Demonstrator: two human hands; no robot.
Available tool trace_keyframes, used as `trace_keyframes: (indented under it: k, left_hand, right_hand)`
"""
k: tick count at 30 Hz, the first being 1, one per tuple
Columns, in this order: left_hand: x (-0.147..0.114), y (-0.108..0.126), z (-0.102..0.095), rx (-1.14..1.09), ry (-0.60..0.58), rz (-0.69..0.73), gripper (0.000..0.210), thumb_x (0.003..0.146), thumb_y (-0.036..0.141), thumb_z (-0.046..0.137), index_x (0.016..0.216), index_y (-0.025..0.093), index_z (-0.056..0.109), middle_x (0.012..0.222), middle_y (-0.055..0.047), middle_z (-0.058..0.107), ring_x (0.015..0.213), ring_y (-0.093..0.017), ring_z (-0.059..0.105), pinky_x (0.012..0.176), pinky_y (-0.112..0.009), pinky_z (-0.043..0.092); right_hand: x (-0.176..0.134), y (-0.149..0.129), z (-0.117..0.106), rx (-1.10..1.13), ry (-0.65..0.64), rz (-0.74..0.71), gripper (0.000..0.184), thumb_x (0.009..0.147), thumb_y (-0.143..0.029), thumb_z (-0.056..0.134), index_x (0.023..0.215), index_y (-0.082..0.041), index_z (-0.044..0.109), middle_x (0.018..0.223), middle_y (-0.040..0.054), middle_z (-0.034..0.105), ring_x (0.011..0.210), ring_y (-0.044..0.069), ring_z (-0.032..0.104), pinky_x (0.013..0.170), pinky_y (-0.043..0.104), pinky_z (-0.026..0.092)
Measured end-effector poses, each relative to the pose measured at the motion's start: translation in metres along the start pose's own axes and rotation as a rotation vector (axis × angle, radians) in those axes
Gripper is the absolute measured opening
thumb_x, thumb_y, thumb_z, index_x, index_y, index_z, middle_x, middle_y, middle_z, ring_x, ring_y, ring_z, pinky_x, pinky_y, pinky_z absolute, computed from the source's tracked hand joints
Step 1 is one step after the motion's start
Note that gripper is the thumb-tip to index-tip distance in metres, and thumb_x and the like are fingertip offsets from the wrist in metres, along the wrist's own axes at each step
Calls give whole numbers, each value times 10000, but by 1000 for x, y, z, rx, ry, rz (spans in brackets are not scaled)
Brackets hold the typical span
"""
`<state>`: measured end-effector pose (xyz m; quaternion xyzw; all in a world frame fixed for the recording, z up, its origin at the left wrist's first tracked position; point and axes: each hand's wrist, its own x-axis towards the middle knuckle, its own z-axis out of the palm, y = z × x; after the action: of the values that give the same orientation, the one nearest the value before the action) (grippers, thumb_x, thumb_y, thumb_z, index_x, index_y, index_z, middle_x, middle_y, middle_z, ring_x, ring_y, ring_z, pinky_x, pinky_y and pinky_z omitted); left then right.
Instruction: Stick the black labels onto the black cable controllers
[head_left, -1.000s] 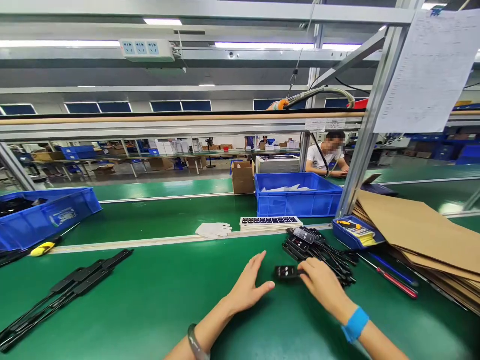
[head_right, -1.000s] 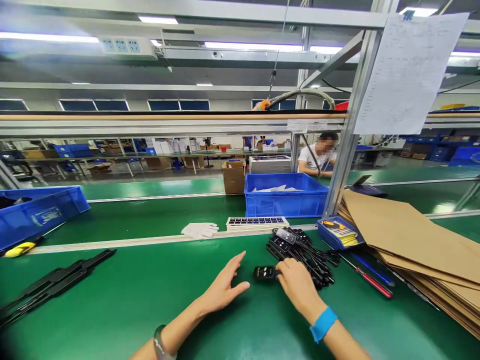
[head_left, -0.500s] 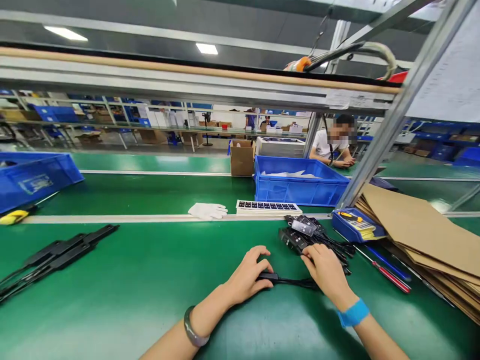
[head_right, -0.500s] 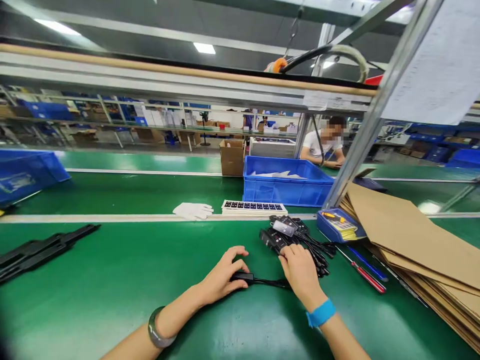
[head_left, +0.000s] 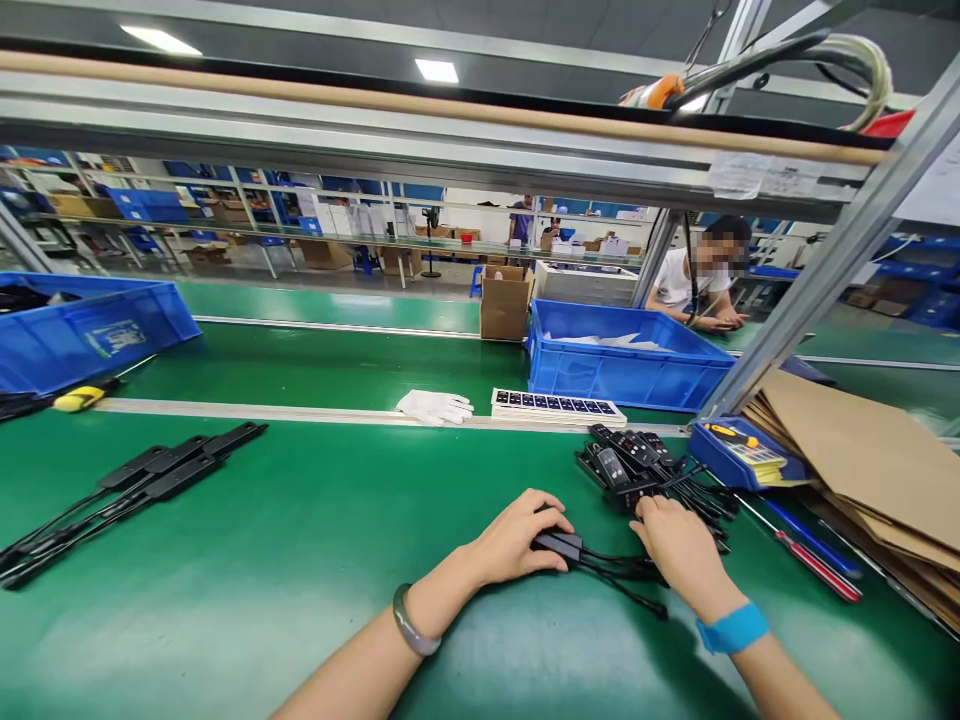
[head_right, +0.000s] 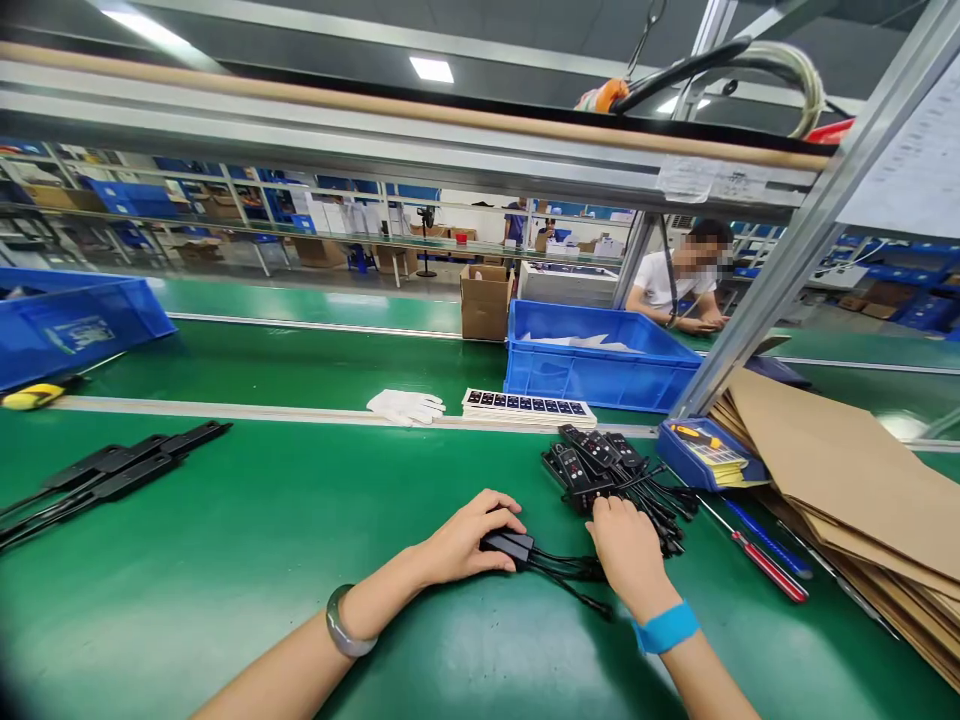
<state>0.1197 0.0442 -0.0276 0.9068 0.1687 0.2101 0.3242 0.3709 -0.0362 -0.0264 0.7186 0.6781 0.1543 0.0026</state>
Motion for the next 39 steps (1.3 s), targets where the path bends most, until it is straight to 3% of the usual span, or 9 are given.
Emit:
trace_keyframes:
  k: [6, 10, 14, 19, 22, 25, 30, 36, 39]
  left_hand:
    - [-1, -6, 3, -40, -9, -7, 433, 709, 445, 736, 1076, 241, 629, 1369, -114, 405, 1331, -281, 303, 1094, -439, 298]
    - [-3, -4, 2, -52, -35, -33, 425, 709, 425, 741, 1072, 235, 629, 1385, -121, 393, 1353, -293, 277, 1106, -460, 279]
    - [-5, 3, -2, -21, -103, -39, 402, 767, 258, 653, 1157, 215, 563, 1480, -128, 255, 1409, -310, 137, 1126, -514, 213]
    - [-9, 5, -2, 70, -153, -25, 456, 813, 222, 558, 1252, 175, 447, 1548, -125, -86, 1411, -342, -106, 1128, -583, 118]
    - [-10, 3, 0, 99, -128, -15, 701, 853, 294, 534, 1431, 168, 158, 1525, -146, -200, 1412, -316, -121, 1138, -560, 141]
    - [-10, 1, 0, 145, -160, -3, 752, 889, 353, 492, 1464, 195, 34, 1549, -152, -21, 1428, -288, -21, 1151, -551, 124]
    - [-8, 5, -2, 203, -183, -1, 615, 903, 351, 471, 1445, 229, 206, 1472, -117, 326, 1386, -241, 248, 1166, -519, 127]
    - [-7, 10, -3, 237, -138, -49, 805, 849, 341, 562, 1479, 266, 66, 1523, -93, -220, 1401, -368, -96, 1121, -592, 137]
    - [-8, 11, -4, 229, -171, -107, 901, 835, 404, 585, 1481, 230, -19, 1505, -121, -257, 1397, -380, -101, 1120, -590, 132]
  right_hand:
    - [0, -6, -6, 294, -21, -32, 59, 852, -162, 506, 898, -196, 520, 776, 39, 593, 714, 213, 575, 579, 307, 424]
    - [15, 18, -10, 294, 113, -100, 305, 804, -218, 607, 1090, -191, 504, 996, 89, 577, 880, 252, 548, 678, 339, 451]
    - [24, 30, -16, 260, 69, -251, 130, 818, -237, 616, 904, -195, 528, 913, 66, 588, 844, 250, 539, 679, 351, 412]
    - [12, -15, -29, 332, 85, -184, 60, 863, -214, 566, 911, -192, 538, 822, 46, 582, 739, 226, 562, 615, 324, 370]
    - [8, -47, -34, 559, -45, -228, 70, 900, -206, 508, 909, -203, 577, 841, 44, 621, 755, 212, 597, 612, 297, 379]
    - [16, -54, -32, 669, -122, -215, 220, 961, -263, 407, 858, -212, 595, 787, 30, 647, 716, 194, 617, 601, 283, 388]
    - [25, -28, -17, 212, -108, 126, 172, 840, -295, 632, 825, -133, 578, 877, 170, 627, 822, 314, 616, 591, 332, 403]
    - [11, -22, -12, 434, -133, -105, 149, 855, -200, 585, 778, -211, 457, 809, 33, 564, 742, 202, 550, 596, 301, 382]
    - [5, -28, -18, 648, -267, -161, 197, 850, -215, 580, 738, -224, 418, 771, 8, 533, 669, 181, 503, 558, 299, 344]
